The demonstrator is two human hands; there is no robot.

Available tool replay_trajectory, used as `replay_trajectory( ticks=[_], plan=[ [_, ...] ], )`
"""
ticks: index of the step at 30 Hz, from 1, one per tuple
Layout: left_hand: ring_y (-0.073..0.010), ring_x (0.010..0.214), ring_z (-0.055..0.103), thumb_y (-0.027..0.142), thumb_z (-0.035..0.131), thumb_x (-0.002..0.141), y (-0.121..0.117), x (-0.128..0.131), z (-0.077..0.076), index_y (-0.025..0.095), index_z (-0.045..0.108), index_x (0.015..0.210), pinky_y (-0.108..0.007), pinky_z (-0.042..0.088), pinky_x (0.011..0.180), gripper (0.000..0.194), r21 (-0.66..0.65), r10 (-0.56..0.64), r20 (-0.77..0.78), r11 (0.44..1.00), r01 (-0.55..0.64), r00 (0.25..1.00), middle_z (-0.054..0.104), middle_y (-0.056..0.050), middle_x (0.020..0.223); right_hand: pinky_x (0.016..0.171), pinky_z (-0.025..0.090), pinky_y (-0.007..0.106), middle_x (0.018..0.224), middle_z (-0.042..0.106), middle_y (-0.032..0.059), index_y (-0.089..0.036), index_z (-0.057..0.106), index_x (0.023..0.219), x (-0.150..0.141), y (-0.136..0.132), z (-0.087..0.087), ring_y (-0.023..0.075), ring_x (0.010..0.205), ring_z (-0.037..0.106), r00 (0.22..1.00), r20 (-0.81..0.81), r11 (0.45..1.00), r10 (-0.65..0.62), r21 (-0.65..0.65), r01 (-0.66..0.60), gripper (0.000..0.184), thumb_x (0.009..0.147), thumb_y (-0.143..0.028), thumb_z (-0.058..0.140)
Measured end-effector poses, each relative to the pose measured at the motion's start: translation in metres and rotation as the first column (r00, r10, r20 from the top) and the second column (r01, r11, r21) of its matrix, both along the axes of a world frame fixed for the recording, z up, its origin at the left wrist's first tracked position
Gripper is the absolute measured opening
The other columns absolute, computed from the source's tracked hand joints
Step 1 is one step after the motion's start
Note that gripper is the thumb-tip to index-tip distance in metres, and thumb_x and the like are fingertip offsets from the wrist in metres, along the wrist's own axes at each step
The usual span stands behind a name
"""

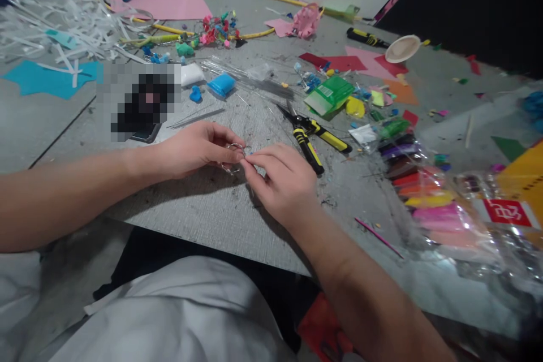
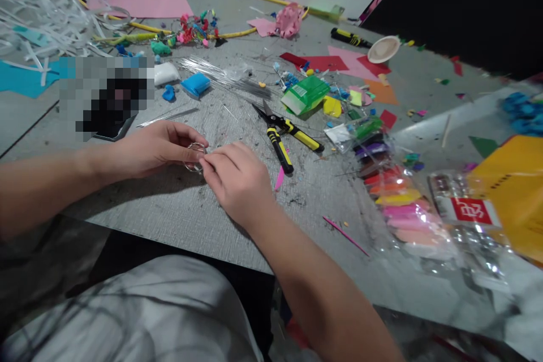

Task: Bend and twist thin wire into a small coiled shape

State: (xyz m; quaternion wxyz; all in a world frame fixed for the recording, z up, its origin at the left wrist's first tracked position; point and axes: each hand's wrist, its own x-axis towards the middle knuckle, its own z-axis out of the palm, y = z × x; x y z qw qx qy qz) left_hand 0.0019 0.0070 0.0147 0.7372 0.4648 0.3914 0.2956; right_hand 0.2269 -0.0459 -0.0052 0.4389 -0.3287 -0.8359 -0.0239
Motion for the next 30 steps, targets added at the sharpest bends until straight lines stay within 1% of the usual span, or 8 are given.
replay_trajectory(
  ticks=[3,8,14,20,22,23,27,30],
  plan=[
    [-0.0114,0.071,0.071,-0.002,0.090,0.081,-0.003,0.002,0.001,0.012,0.084,0.098,-0.027,0.054,0.073,0.023,-0.009,0.031,-0.004,0.999,-0.031,1.000,0.082,0.000,0.079,0.077,0.066,0.040,0.095,0.088,0.0038,-0.027,0.077,0.104,-0.002,-0.002,-0.001,0.0233,0.085,0.082,0.999,-0.048,0.999,-0.012,-0.043,0.010,0.014,0.112,-0.015,0.076],
    [-0.0129,0.076,0.077,0.002,0.094,0.079,-0.005,0.003,0.001,0.013,0.084,0.101,-0.028,0.060,0.080,0.027,-0.103,0.054,0.035,0.993,-0.051,0.998,0.085,-0.001,0.084,0.076,0.065,0.040,0.094,0.088,0.0024,-0.027,0.077,0.100,-0.004,-0.004,-0.004,0.0224,0.085,0.083,0.994,-0.103,0.993,-0.029,-0.119,0.017,0.015,0.112,-0.018,0.079],
    [-0.0131,0.076,0.074,0.000,0.096,0.070,-0.005,0.003,0.002,0.015,0.085,0.099,-0.026,0.056,0.075,0.034,-0.068,0.069,0.039,0.995,-0.066,0.997,0.082,0.000,0.083,0.074,0.065,0.039,0.094,0.088,0.0027,-0.026,0.076,0.099,-0.005,-0.006,-0.005,0.0233,0.086,0.082,0.991,-0.125,0.985,-0.036,-0.173,0.014,0.014,0.112,-0.022,0.079],
    [-0.0153,0.078,0.074,0.006,0.095,0.072,-0.009,0.003,0.004,0.016,0.084,0.102,-0.030,0.057,0.077,0.033,0.015,0.096,0.023,0.995,-0.096,0.995,0.080,0.000,0.082,0.067,0.062,0.037,0.095,0.086,0.0033,-0.027,0.079,0.098,-0.010,-0.009,-0.003,0.0219,0.079,0.078,0.981,-0.174,0.951,-0.082,-0.307,0.025,0.013,0.110,-0.024,0.073],
    [-0.0147,0.081,0.073,0.008,0.095,0.074,-0.012,0.004,0.004,0.014,0.084,0.102,-0.030,0.057,0.079,0.031,0.085,0.114,0.010,0.990,-0.115,0.993,0.080,-0.001,0.084,0.066,0.061,0.035,0.091,0.085,0.0021,-0.027,0.079,0.093,-0.013,-0.010,0.000,0.0213,0.079,0.077,0.964,-0.236,0.908,-0.125,-0.418,0.016,0.015,0.107,-0.027,0.073],
    [-0.0147,0.082,0.073,0.010,0.096,0.075,-0.014,0.004,0.004,0.014,0.085,0.102,-0.031,0.057,0.081,0.029,0.136,0.127,-0.015,0.983,-0.124,0.992,0.082,-0.002,0.086,0.065,0.061,0.034,0.089,0.084,0.0017,-0.027,0.079,0.091,-0.014,-0.011,0.002,0.0212,0.079,0.077,0.949,-0.274,0.872,-0.157,-0.490,0.003,0.016,0.105,-0.029,0.073],
    [-0.0201,0.096,0.080,0.018,0.098,0.080,-0.019,0.005,0.004,0.015,0.089,0.110,-0.038,0.066,0.096,0.031,0.360,0.195,-0.133,0.923,-0.136,0.972,0.091,-0.007,0.107,0.060,0.057,0.030,0.086,0.084,0.0019,-0.025,0.080,0.086,-0.020,-0.012,0.008,0.0203,0.076,0.075,0.862,-0.411,0.675,-0.297,-0.729,-0.115,0.016,0.095,-0.038,0.079],
    [-0.0253,0.106,0.085,0.025,0.096,0.084,-0.022,0.005,0.003,0.015,0.091,0.116,-0.044,0.070,0.104,0.034,0.464,0.217,-0.166,0.878,-0.118,0.962,0.093,-0.012,0.118,0.050,0.045,0.027,0.072,0.075,-0.0013,-0.023,0.080,0.084,-0.022,-0.011,0.010,0.0156,0.058,0.063,0.787,-0.477,0.530,-0.391,-0.816,-0.231,0.020,0.089,-0.042,0.086]
  ],
)
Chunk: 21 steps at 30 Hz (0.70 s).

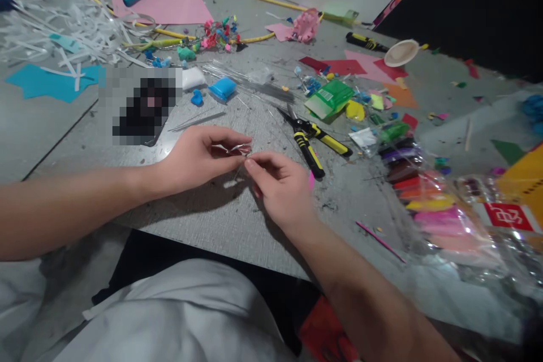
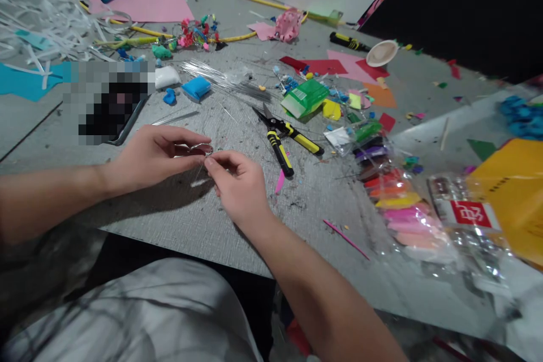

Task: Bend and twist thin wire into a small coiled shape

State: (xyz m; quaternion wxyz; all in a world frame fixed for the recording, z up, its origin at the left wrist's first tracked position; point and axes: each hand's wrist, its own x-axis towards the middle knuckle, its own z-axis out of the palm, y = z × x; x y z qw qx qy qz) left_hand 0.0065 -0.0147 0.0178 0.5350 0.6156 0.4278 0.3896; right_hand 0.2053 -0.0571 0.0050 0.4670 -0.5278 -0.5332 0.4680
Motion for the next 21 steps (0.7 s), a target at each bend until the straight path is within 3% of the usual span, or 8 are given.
replay_trajectory(
  ticks=[4,9,16,21],
  plan=[
    [-0.0268,0.106,0.086,0.028,0.095,0.086,0.0003,-0.0021,-0.0016,0.013,0.091,0.116,-0.046,0.072,0.103,0.034,0.048,-0.059,-0.047,0.997,0.061,0.997,0.093,-0.015,0.119,0.044,0.036,0.025,0.063,0.068,-0.0046,-0.022,0.080,0.080,-0.0016,0.0030,-0.0002,0.0107,0.045,0.051,0.976,-0.215,0.984,-0.018,-0.179,-0.021,0.028,0.078,-0.045,0.097],
    [-0.0240,0.103,0.082,0.028,0.095,0.087,0.0002,-0.0022,-0.0004,0.014,0.088,0.108,-0.043,0.071,0.100,0.026,0.070,-0.077,-0.066,0.994,0.082,0.995,0.091,-0.013,0.115,0.043,0.035,0.023,0.065,0.068,-0.0049,-0.021,0.079,0.081,-0.0020,0.0037,0.0016,0.0091,0.045,0.051,0.967,-0.256,0.977,0.005,-0.203,-0.059,0.032,0.077,-0.045,0.100],
    [-0.0222,0.091,0.078,0.025,0.088,0.092,0.0010,-0.0028,0.0023,0.021,0.090,0.100,-0.041,0.066,0.088,0.009,0.205,-0.055,-0.114,0.976,0.077,0.992,0.089,-0.009,0.105,0.048,0.040,0.026,0.065,0.066,-0.0043,-0.023,0.080,0.084,0.0020,0.0049,0.0001,0.0131,0.055,0.055,0.996,-0.083,0.998,0.020,-0.056,-0.025,0.027,0.086,-0.048,0.090],
    [-0.0223,0.086,0.075,0.028,0.090,0.091,0.0020,-0.0034,0.0002,0.027,0.089,0.095,-0.041,0.061,0.081,0.004,0.301,-0.039,-0.139,0.950,0.079,0.989,0.087,-0.005,0.097,0.067,0.058,0.032,0.077,0.078,-0.0002,-0.024,0.078,0.082,0.0033,0.0073,-0.0018,0.0188,0.073,0.070,0.998,0.065,0.996,0.007,0.090,-0.013,0.018,0.087,-0.041,0.082]
  ],
)
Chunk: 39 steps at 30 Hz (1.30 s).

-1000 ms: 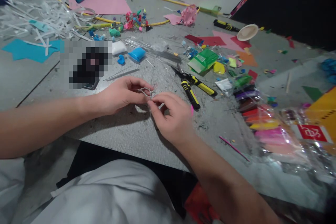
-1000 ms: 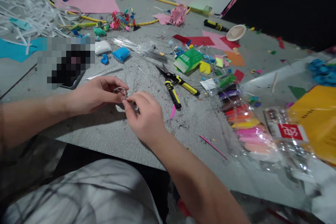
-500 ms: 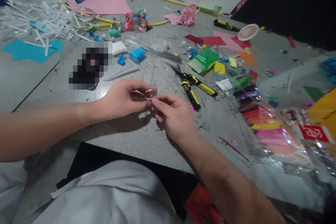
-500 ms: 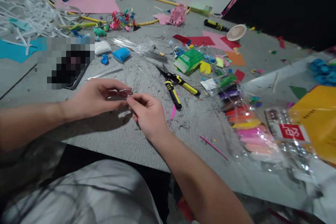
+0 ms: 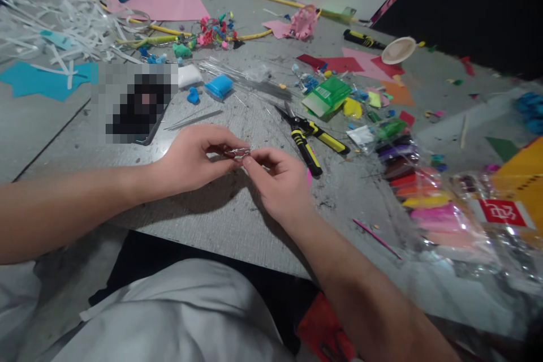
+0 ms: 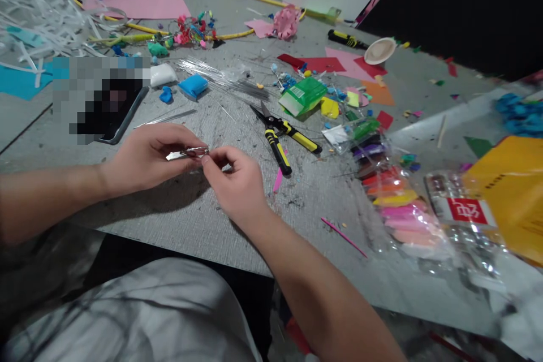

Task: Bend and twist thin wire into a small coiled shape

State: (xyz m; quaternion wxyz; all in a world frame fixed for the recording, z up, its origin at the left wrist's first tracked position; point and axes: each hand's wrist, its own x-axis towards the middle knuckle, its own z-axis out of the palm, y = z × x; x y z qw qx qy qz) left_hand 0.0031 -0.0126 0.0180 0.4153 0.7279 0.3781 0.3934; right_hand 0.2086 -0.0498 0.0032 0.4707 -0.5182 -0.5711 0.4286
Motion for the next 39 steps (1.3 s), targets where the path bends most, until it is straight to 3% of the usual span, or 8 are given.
replay_trajectory(
  ticks=[9,13,20,25,30,34,39],
  plan=[
    [-0.0202,0.079,0.072,0.030,0.087,0.091,0.004,-0.003,0.000,0.027,0.089,0.103,-0.036,0.058,0.081,0.013,0.091,-0.049,-0.106,0.994,0.059,0.993,0.085,-0.006,0.099,0.067,0.058,0.033,0.081,0.077,0.0002,-0.026,0.077,0.083,0.004,-0.005,0.001,0.0198,0.075,0.070,0.963,0.269,0.949,0.009,0.302,-0.094,0.015,0.097,-0.028,0.071],
    [-0.0205,0.081,0.073,0.027,0.082,0.092,0.003,-0.004,0.000,0.026,0.090,0.103,-0.037,0.058,0.081,0.014,0.199,-0.084,-0.114,0.974,0.105,0.990,0.084,-0.007,0.098,0.064,0.055,0.031,0.079,0.075,-0.0010,-0.026,0.075,0.081,0.005,-0.006,0.004,0.0179,0.072,0.068,0.962,0.272,0.944,0.015,0.312,-0.102,0.017,0.098,-0.026,0.071],
    [-0.0201,0.076,0.067,0.020,0.079,0.088,0.001,-0.002,0.003,0.025,0.085,0.097,-0.037,0.053,0.074,0.011,0.176,-0.106,-0.165,0.975,0.135,0.981,0.081,-0.006,0.094,0.058,0.050,0.031,0.073,0.073,-0.0018,-0.026,0.071,0.075,0.007,-0.007,0.011,0.0167,0.064,0.062,0.957,0.287,0.966,0.040,0.234,-0.110,0.017,0.092,-0.029,0.073],
    [-0.0192,0.078,0.068,0.018,0.081,0.087,0.001,-0.005,0.000,0.025,0.085,0.104,-0.033,0.054,0.074,0.019,0.176,-0.119,-0.160,0.973,0.147,0.980,0.084,-0.006,0.098,0.054,0.046,0.031,0.070,0.069,-0.0023,-0.027,0.069,0.075,0.009,-0.010,0.015,0.0167,0.060,0.059,0.937,0.349,0.941,0.016,0.312,-0.133,0.018,0.093,-0.027,0.072],
    [-0.0198,0.080,0.070,0.023,0.084,0.090,-0.001,-0.005,0.000,0.025,0.085,0.104,-0.033,0.056,0.079,0.014,0.196,-0.140,-0.132,0.967,0.164,0.981,0.081,-0.005,0.095,0.053,0.044,0.030,0.067,0.065,-0.0033,-0.028,0.066,0.074,0.010,-0.013,0.019,0.0160,0.058,0.056,0.923,0.385,0.922,-0.011,0.362,-0.140,0.020,0.093,-0.024,0.070],
    [-0.0206,0.080,0.070,0.026,0.083,0.090,-0.004,-0.004,0.003,0.027,0.085,0.104,-0.034,0.058,0.081,0.014,0.186,-0.133,-0.161,0.969,0.162,0.978,0.081,-0.004,0.092,0.050,0.041,0.030,0.065,0.064,-0.0038,-0.028,0.064,0.070,0.009,-0.017,0.027,0.0155,0.055,0.052,0.948,0.316,0.961,0.028,0.252,-0.112,0.022,0.089,-0.028,0.073],
    [-0.0196,0.077,0.070,0.024,0.081,0.090,-0.007,-0.004,0.006,0.026,0.086,0.104,-0.032,0.060,0.079,0.015,0.185,-0.141,-0.168,0.968,0.172,0.976,0.083,-0.005,0.093,0.049,0.042,0.029,0.059,0.059,-0.0044,-0.029,0.062,0.066,0.007,-0.020,0.038,0.0159,0.054,0.052,0.979,0.153,0.990,0.132,-0.062,-0.124,0.023,0.084,-0.036,0.076]
  ],
)
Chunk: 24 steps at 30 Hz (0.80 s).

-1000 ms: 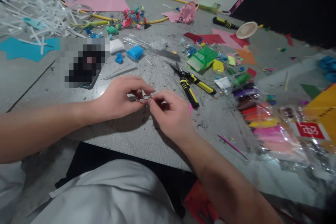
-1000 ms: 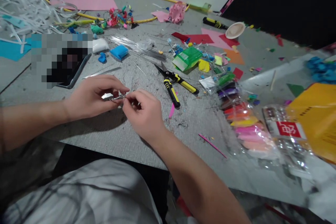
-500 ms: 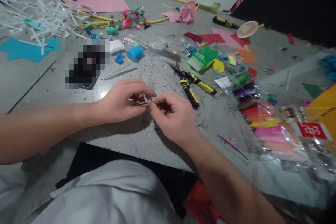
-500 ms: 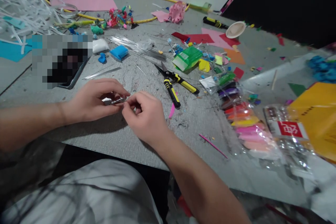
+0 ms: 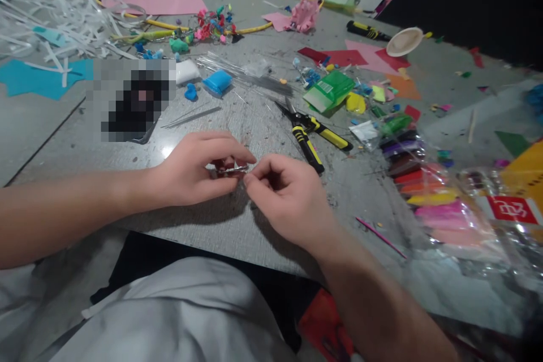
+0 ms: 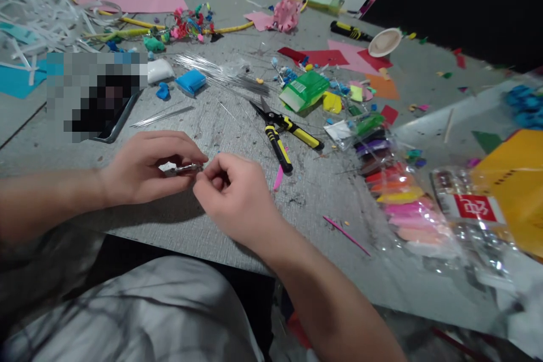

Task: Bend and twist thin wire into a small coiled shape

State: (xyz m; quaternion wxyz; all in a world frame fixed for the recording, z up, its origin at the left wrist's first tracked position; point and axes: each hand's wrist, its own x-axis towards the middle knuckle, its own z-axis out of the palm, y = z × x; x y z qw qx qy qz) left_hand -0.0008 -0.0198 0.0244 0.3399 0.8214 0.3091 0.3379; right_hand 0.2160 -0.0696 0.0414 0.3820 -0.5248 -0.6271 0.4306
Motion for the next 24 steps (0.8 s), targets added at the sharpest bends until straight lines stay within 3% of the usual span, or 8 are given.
replay_trajectory(
  ticks=[6,10,13,17,21,24],
  plan=[
    [-0.0197,0.079,0.073,0.021,0.077,0.093,-0.001,-0.002,-0.005,0.027,0.086,0.108,-0.031,0.059,0.076,0.018,0.112,-0.018,0.016,0.994,0.016,1.000,0.083,-0.005,0.092,0.047,0.037,0.027,0.056,0.057,-0.0044,-0.028,0.067,0.064,0.002,0.002,0.005,0.0147,0.053,0.046,0.979,-0.196,0.970,0.048,-0.226,-0.093,0.021,0.079,-0.037,0.081],
    [-0.0186,0.080,0.075,0.018,0.076,0.095,0.002,-0.003,-0.012,0.025,0.085,0.111,-0.029,0.059,0.076,0.019,0.235,-0.075,0.068,0.970,0.057,0.995,0.085,-0.004,0.094,0.044,0.026,0.025,0.048,0.048,-0.0082,-0.027,0.068,0.064,0.001,0.001,0.008,0.0113,0.045,0.035,0.937,-0.350,0.899,-0.011,-0.413,-0.144,0.026,0.076,-0.036,0.088],
    [-0.0179,0.081,0.077,0.012,0.074,0.096,0.004,-0.003,-0.014,0.025,0.084,0.112,-0.028,0.060,0.075,0.022,0.302,-0.082,0.101,0.952,0.047,0.991,0.085,-0.004,0.096,0.044,0.021,0.024,0.047,0.046,-0.0088,-0.026,0.066,0.063,-0.001,0.001,0.007,0.0096,0.044,0.033,0.901,-0.430,0.858,-0.061,-0.484,-0.172,0.033,0.072,-0.038,0.095],
    [-0.0188,0.079,0.078,0.015,0.078,0.101,0.009,-0.002,-0.014,0.024,0.086,0.113,-0.031,0.062,0.073,0.017,0.323,-0.069,0.142,0.946,0.020,0.987,0.087,-0.006,0.095,0.046,0.026,0.025,0.051,0.049,-0.0088,-0.026,0.066,0.065,-0.002,0.004,0.000,0.0103,0.046,0.037,0.898,-0.433,0.894,-0.077,-0.428,-0.129,0.037,0.074,-0.040,0.099],
    [-0.0228,0.080,0.081,0.026,0.079,0.108,0.012,-0.003,-0.014,0.027,0.091,0.118,-0.036,0.065,0.073,0.015,0.245,-0.041,0.114,0.970,0.012,0.993,0.089,-0.009,0.097,0.049,0.030,0.027,0.056,0.055,-0.0077,-0.027,0.072,0.071,-0.001,0.008,-0.009,0.0122,0.051,0.042,0.949,-0.311,0.957,-0.047,-0.285,-0.046,0.031,0.079,-0.043,0.097],
    [-0.0205,0.081,0.081,0.025,0.082,0.107,0.012,-0.003,-0.016,0.025,0.091,0.120,-0.031,0.063,0.071,0.016,0.251,-0.031,0.137,0.968,-0.005,0.990,0.089,-0.008,0.095,0.049,0.029,0.028,0.055,0.055,-0.0076,-0.026,0.072,0.073,0.000,0.010,-0.011,0.0129,0.051,0.043,0.964,-0.263,0.973,-0.029,-0.227,-0.032,0.028,0.082,-0.043,0.094]
  ],
)
